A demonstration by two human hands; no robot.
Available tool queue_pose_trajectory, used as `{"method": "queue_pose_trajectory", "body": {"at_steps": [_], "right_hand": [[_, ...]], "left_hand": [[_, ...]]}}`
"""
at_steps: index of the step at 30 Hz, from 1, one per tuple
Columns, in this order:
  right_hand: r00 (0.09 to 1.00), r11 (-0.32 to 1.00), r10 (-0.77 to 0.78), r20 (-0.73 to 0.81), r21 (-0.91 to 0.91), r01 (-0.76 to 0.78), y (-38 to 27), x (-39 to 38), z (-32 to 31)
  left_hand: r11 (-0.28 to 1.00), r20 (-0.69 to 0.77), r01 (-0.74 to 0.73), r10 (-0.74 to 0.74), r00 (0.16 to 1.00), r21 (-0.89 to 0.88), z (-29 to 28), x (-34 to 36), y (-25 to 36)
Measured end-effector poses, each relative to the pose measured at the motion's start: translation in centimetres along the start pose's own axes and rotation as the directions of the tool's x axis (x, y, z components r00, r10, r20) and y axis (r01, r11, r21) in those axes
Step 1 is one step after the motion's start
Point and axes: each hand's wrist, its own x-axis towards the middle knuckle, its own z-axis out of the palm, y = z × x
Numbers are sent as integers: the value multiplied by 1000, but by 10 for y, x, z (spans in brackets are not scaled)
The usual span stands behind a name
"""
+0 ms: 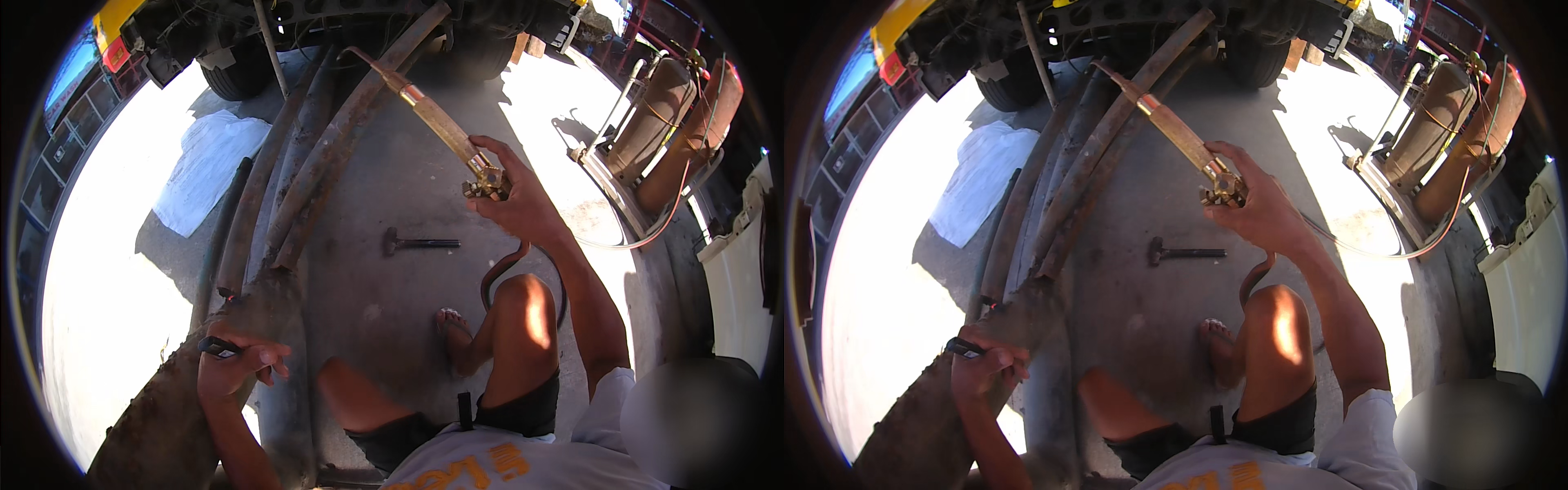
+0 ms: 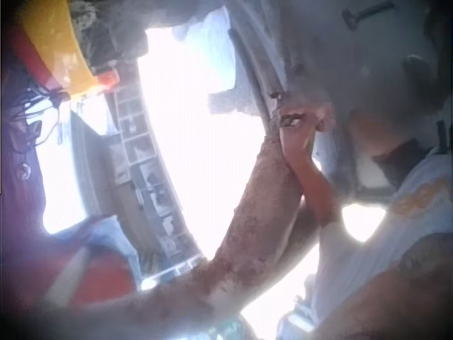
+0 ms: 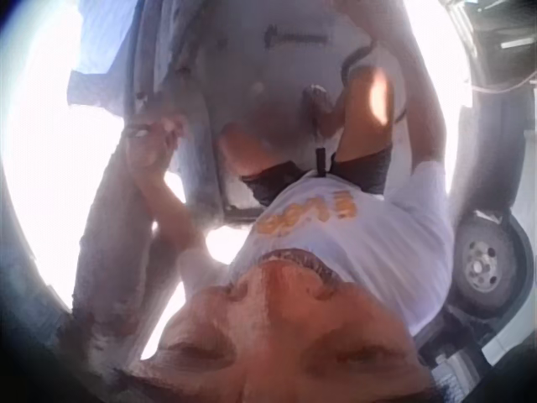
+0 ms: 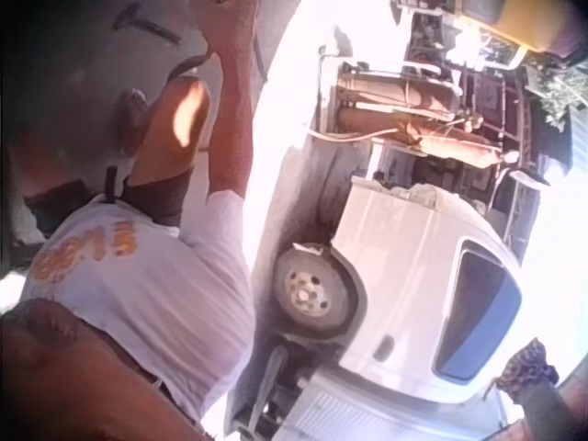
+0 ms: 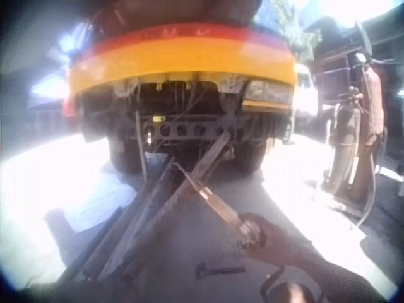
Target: The person uses a blowtorch to heat a rusted metal pipe attached to a vehicle frame, then uses a hammer to break and remove the heated section. The person also uses a tape measure to measure the remaining pipe length.
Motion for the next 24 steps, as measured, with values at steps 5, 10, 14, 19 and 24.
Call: {"method": "queue_pose_trajectory", "body": {"at_steps": [5,10,14,19,24], "right_hand": [[944,937,324,-54,158,-313,66,-10,-47],[811,663,583,45,551,-507,180,-13,-46],[667,484,729,153,574,-660,270,-13,-28],[588,255,747,310,683,-684,360,-2,-10],[576,135,651,494,672,-728,455,21,-3]], "left_hand": [[1000,-39,13,-12,999,13,-1,-3,-1],[997,-210,72,-68,975,14,-7,5,-8],[997,-485,83,-70,872,4,-2,13,-5],[920,-835,254,121,537,297,22,-8,5],[40,-597,729,605,526,683,29,-66,27]]}}
